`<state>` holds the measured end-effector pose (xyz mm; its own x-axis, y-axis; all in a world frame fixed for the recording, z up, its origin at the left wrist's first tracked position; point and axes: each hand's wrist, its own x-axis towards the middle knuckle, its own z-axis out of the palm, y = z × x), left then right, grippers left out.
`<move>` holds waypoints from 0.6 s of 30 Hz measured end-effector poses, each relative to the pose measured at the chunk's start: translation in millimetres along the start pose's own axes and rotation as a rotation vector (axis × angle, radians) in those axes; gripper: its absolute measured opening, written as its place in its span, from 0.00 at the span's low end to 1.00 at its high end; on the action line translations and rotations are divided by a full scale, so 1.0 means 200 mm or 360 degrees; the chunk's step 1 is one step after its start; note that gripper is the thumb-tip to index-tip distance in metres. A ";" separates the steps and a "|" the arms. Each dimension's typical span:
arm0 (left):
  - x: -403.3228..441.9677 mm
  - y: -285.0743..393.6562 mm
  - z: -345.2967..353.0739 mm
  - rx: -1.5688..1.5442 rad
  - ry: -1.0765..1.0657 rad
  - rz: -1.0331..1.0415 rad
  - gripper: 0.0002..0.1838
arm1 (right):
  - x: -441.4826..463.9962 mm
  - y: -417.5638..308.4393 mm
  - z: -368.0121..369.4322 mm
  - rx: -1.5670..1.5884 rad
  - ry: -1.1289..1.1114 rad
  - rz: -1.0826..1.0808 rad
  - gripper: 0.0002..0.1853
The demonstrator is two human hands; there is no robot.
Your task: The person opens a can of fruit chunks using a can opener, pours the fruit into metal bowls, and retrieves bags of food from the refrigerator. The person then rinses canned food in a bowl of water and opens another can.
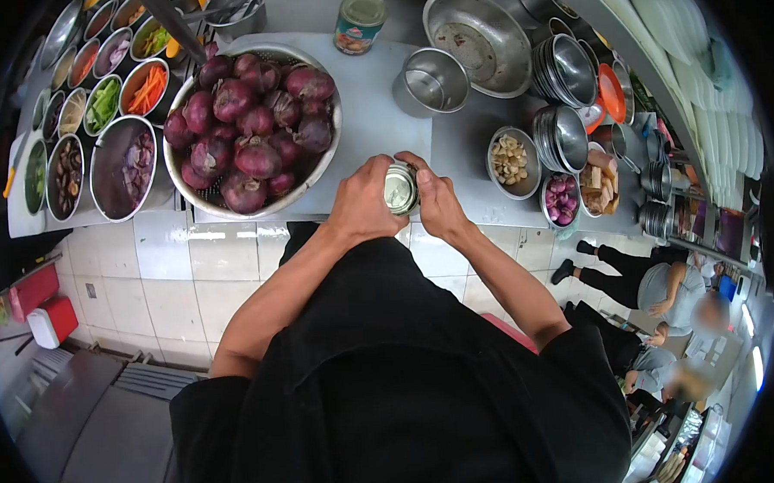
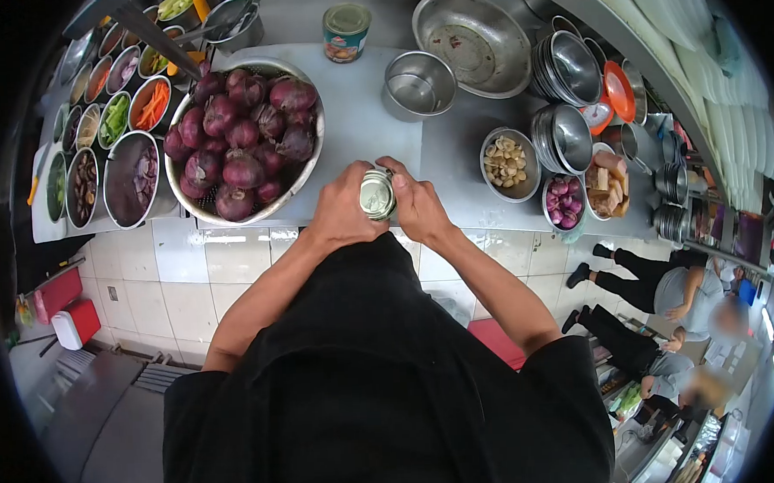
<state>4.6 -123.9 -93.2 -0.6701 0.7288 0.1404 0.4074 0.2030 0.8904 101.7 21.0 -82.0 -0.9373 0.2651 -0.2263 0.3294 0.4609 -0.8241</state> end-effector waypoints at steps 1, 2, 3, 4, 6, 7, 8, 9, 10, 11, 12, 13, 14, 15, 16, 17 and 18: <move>-0.01 0.00 0.00 -0.0014 -0.0001 0.0012 0.27 | 0.01 0.05 0.02 0.0053 0.0016 -0.0110 0.36; -0.02 0.01 0.00 -0.0029 -0.0002 0.0018 0.26 | 0.02 0.09 0.04 0.0102 0.0039 -0.0218 0.36; -0.01 0.01 0.00 -0.0037 0.0015 0.0032 0.26 | 0.04 0.12 0.05 0.0143 0.0057 -0.0346 0.36; 0.00 0.00 -0.01 -0.0039 0.0039 0.0050 0.26 | 0.05 0.11 0.04 0.0133 0.0055 -0.0374 0.36; 0.01 0.00 -0.02 -0.0083 0.0042 0.0113 0.26 | 0.06 0.09 0.02 0.0084 -0.0015 -0.0248 0.36; 0.01 -0.01 -0.02 -0.0105 0.0049 0.0133 0.26 | 0.07 0.06 0.00 0.0059 -0.0063 -0.0182 0.35; 0.01 -0.02 -0.02 -0.0096 -0.0002 0.0148 0.27 | 0.06 0.00 -0.04 -0.0075 -0.0151 -0.0081 0.35; -0.01 -0.03 -0.02 -0.0086 -0.0024 0.0133 0.27 | 0.05 -0.02 -0.04 -0.0099 -0.0178 -0.0059 0.35; -0.01 -0.01 -0.04 -0.0080 -0.0062 0.0126 0.26 | 0.02 -0.04 -0.05 -0.0119 -0.0190 -0.0027 0.35; 0.01 0.00 -0.05 -0.0066 -0.0089 0.0141 0.26 | 0.04 -0.05 -0.06 -0.0148 -0.0188 -0.0015 0.36; 0.02 -0.01 -0.04 -0.0069 -0.0065 0.0159 0.27 | 0.06 -0.02 -0.06 -0.0084 -0.0148 -0.0138 0.36; 0.02 -0.01 -0.04 -0.0075 -0.0050 0.0172 0.27 | 0.08 0.02 -0.03 -0.0016 -0.0107 -0.0254 0.37; 0.02 -0.02 -0.03 -0.0082 -0.0038 0.0189 0.27 | 0.08 0.07 -0.01 0.0050 -0.0060 -0.0367 0.37; 0.02 -0.02 -0.03 -0.0095 -0.0092 0.0179 0.28 | 0.08 0.11 0.02 0.0108 -0.0015 -0.0418 0.38; 0.03 -0.03 -0.03 -0.0102 -0.0129 0.0171 0.29 | 0.10 0.14 0.04 0.0159 0.0022 -0.0484 0.39; 0.04 -0.03 -0.05 -0.0106 -0.0162 0.0159 0.29 | 0.12 0.17 0.06 0.0213 0.0052 -0.0554 0.39; 0.05 -0.03 -0.07 -0.0134 -0.0238 0.0220 0.31 | 0.12 0.22 0.09 0.0225 0.0090 -0.0517 0.40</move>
<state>-14.1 -126.9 -91.4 -0.5095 0.8360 0.2037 0.4319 0.0437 0.9009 92.8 33.0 -133.0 -0.9814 0.1723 0.0848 -0.0073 0.4078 -0.9130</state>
